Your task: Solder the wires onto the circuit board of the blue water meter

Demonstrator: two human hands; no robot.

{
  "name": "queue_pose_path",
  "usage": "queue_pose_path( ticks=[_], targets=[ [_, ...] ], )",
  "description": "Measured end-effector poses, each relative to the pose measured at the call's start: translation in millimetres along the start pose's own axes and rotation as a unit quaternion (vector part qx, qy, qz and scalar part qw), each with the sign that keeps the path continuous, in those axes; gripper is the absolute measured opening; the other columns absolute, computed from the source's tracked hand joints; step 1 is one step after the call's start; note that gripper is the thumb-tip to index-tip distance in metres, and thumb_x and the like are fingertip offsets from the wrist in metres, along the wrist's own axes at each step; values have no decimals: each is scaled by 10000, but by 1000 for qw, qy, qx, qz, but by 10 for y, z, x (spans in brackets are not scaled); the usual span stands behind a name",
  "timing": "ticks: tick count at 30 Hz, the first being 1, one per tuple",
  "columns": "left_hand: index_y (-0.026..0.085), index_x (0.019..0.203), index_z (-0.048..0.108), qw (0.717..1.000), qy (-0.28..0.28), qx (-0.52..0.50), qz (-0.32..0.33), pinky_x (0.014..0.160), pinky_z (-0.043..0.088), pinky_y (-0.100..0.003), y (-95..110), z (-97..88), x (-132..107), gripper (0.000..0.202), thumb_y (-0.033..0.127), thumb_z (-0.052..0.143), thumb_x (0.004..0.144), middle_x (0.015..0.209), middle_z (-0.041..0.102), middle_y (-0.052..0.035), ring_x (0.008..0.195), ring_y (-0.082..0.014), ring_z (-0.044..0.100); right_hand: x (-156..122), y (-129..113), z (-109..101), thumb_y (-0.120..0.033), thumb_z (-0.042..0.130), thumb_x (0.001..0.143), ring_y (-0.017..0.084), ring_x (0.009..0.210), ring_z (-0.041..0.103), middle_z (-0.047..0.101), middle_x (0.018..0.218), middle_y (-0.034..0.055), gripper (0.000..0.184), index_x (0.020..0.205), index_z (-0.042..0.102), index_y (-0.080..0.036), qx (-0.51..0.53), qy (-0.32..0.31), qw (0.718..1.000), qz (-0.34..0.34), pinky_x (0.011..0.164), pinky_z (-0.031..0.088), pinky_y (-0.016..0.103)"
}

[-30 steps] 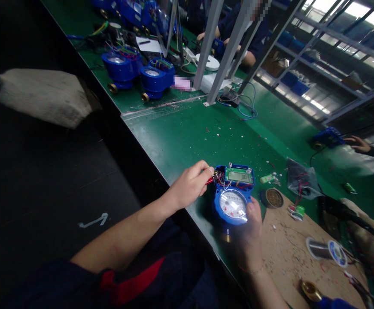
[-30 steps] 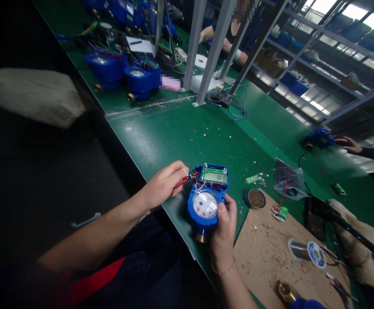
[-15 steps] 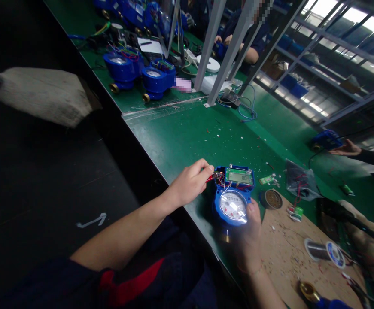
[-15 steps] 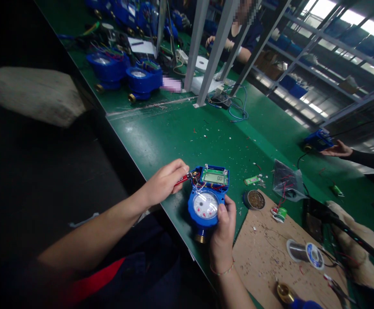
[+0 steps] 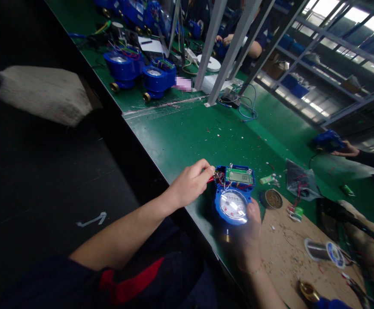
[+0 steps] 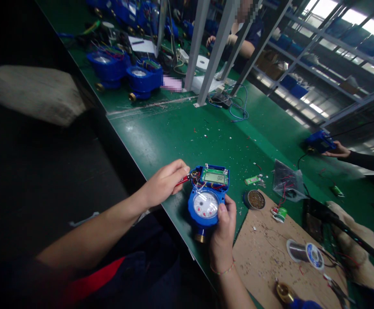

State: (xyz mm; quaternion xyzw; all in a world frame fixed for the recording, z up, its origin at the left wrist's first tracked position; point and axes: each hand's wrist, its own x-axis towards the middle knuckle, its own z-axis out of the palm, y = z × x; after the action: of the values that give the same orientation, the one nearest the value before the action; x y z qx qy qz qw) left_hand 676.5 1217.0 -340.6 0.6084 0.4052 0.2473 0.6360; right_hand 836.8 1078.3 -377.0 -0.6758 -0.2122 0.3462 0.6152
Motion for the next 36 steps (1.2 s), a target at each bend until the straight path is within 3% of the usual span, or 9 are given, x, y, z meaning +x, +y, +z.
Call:
queue_pose_path(
  ticks=[10,16,27,36],
  targets=[
    [192,887,496,1000,-8,-6,5,546,301,-215,17,11,-59,352,507,449,1037,590,481,60,542,-65,448,4,33,-20,-623,622,885,183,980,609,634,1155,106,662,1276,544,-95,-40,-3,998,-40,804,514,275],
    [192,884,501,1000,-14,1,5,542,282,-217,28,23,-101,366,517,444,1041,605,486,54,556,-66,445,-3,-48,22,-595,561,899,215,981,604,633,1136,134,574,1176,591,-93,-86,2,993,-77,807,513,332],
    [190,888,503,1000,5,11,7,577,308,-234,16,-5,4,351,503,444,1035,606,493,49,571,-81,470,-6,-10,-3,-563,584,883,216,971,604,630,1146,144,616,1253,543,-72,-58,1,997,-47,790,510,330],
    [185,872,503,1000,-3,16,13,575,304,-235,58,5,-28,342,481,451,1036,622,494,48,571,-75,460,6,40,-19,-653,660,846,170,978,597,624,1153,76,689,1289,536,-139,9,-5,1000,-5,828,488,255]
  ],
)
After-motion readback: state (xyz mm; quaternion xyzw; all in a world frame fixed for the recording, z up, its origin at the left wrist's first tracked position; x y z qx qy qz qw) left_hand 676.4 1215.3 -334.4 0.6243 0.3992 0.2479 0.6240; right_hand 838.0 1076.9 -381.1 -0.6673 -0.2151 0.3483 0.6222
